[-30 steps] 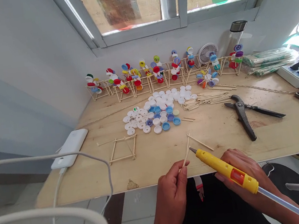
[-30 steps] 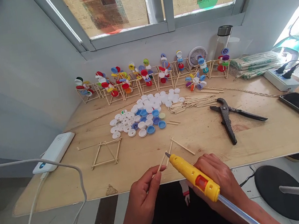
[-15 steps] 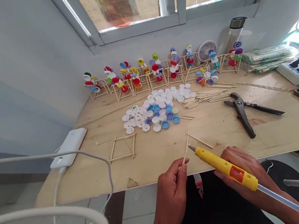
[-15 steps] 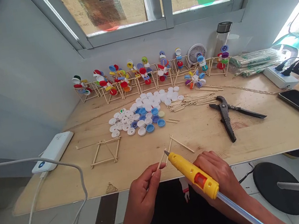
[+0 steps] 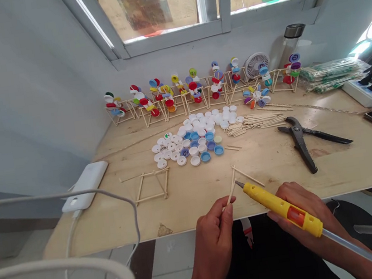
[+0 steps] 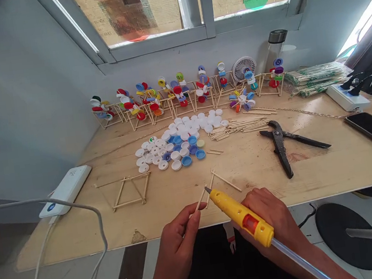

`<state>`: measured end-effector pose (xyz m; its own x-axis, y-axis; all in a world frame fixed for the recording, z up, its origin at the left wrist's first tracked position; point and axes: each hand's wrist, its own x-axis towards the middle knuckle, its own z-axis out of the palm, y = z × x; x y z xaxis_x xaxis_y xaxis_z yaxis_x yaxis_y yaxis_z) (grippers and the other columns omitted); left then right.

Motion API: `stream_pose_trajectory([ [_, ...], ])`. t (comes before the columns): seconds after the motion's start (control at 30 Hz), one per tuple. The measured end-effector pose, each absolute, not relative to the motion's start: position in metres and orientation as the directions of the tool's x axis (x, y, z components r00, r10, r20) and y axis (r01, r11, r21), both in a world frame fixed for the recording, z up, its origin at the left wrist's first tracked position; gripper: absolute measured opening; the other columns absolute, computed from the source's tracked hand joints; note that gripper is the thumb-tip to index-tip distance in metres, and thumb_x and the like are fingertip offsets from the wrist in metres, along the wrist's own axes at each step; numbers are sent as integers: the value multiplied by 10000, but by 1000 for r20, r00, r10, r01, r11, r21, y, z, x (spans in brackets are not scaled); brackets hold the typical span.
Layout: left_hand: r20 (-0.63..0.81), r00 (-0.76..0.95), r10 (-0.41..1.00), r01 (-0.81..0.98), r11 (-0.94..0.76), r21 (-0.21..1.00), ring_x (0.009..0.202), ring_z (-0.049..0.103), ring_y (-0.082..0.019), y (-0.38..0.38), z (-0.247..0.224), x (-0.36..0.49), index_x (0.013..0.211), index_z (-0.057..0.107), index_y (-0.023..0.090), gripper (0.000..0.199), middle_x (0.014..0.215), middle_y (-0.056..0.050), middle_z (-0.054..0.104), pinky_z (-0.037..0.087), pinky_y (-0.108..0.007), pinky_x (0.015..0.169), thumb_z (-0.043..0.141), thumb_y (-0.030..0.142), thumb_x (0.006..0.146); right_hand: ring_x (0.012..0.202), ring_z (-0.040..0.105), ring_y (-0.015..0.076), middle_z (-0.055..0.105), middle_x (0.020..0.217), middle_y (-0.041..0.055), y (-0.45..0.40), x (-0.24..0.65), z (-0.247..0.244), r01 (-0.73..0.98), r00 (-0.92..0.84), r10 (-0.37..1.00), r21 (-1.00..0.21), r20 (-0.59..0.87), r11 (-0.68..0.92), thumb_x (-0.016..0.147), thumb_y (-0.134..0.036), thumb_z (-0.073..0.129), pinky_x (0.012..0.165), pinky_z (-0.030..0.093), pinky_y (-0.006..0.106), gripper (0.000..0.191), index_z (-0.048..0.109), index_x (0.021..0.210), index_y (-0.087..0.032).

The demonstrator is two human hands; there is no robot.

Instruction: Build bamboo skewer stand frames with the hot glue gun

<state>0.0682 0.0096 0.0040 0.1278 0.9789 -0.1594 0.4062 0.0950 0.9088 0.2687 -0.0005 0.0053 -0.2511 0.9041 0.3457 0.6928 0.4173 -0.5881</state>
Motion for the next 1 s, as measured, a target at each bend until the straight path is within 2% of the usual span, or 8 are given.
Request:
stream_pose_trajectory([
  [0.2, -159, 118, 980, 389, 101, 916, 544, 443, -124, 10, 4, 67, 1045, 658, 174, 373, 590, 17, 526, 370, -218, 577, 434, 423, 883, 553, 477, 128, 502, 620, -25, 0, 271, 3, 703, -249, 909, -583, 333, 406, 890, -323, 488, 536, 359, 268, 193, 466, 726, -225],
  [0.4, -249, 112, 962, 278, 210, 937, 460, 260, -87, 11, 5, 68, 1056, 623, 150, 423, 503, 79, 252, 220, -208, 461, 443, 484, 869, 576, 484, 132, 496, 643, -24, -5, 275, 5, 698, -208, 931, -622, 299, 356, 883, -317, 510, 536, 372, 264, 189, 460, 725, -227],
  [0.47, -297, 118, 948, 188, 272, 944, 451, 242, -83, 13, 6, 68, 1050, 614, 143, 430, 484, 88, 241, 209, -206, 455, 442, 492, 867, 581, 487, 132, 498, 651, -23, -7, 275, 6, 686, -193, 934, -639, 300, 347, 881, -327, 516, 538, 376, 264, 183, 466, 736, -227],
  [0.6, -323, 134, 937, 9, 325, 946, 512, 385, -96, 20, 7, 66, 946, 635, 135, 373, 496, 43, 447, 329, -210, 549, 458, 453, 863, 573, 488, 132, 501, 653, -20, -13, 272, 8, 649, -180, 931, -672, 318, 356, 881, -339, 513, 533, 377, 268, 177, 477, 752, -223],
  [0.73, -321, 197, 926, -78, 341, 937, 669, 522, -137, 30, 6, 61, 983, 622, 137, 330, 690, -36, 643, 394, -257, 678, 512, 416, 845, 568, 492, 132, 503, 654, -19, -18, 270, 8, 636, -171, 939, -695, 298, 337, 882, -339, 506, 522, 378, 264, 178, 481, 751, -221],
  [0.83, -301, 216, 929, -115, 330, 937, 733, 555, -150, 34, 6, 58, 1045, 563, 149, 308, 818, -72, 702, 395, -282, 714, 523, 388, 853, 556, 495, 124, 501, 654, -23, -20, 269, 7, 640, -183, 943, -694, 279, 330, 882, -325, 505, 511, 383, 253, 181, 476, 736, -222],
  [1.0, -293, 187, 938, -140, 321, 937, 753, 576, -165, 37, 5, 57, 938, 524, 170, 234, 837, -89, 721, 393, -301, 730, 551, 381, 840, 562, 500, 118, 501, 666, -23, -22, 270, 4, 637, -196, 946, -699, 260, 324, 884, -345, 503, 505, 385, 242, 195, 463, 737, -223],
])
